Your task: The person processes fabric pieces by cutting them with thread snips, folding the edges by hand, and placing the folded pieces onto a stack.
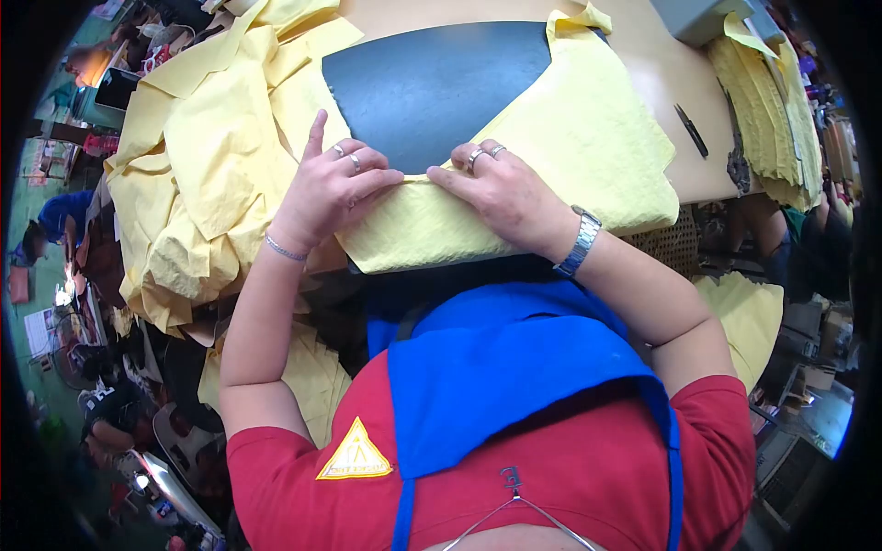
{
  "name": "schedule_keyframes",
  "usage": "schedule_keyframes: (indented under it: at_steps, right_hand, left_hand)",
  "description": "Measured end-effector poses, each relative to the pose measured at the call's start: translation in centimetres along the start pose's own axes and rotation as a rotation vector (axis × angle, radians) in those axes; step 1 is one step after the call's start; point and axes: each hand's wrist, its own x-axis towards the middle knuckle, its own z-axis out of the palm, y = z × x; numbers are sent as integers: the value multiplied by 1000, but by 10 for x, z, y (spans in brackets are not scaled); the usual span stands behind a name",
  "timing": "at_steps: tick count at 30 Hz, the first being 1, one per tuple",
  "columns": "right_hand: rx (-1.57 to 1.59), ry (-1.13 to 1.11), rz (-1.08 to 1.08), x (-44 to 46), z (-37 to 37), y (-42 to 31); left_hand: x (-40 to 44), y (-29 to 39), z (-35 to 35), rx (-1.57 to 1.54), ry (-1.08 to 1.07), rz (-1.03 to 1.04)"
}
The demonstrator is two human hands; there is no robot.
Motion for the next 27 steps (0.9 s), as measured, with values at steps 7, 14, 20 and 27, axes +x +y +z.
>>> schedule_keyframes:
  at_steps: [7,14,20,27]
  right_hand:
    - [-134,-103,32,8,-2,-12]
    - [-108,-254,132,22,-7,-28]
    - [-44,-197,58,-2,-16,-12]
    - [-137,-48,106,-3,4,-14]
  left_hand:
    - [-4,-5,1,87,40,19]
    - [-10,-2,0,171,42,-25]
    - [-18,26,-7,263,-5,-190]
    - [-54,76,-6,133,117,-686]
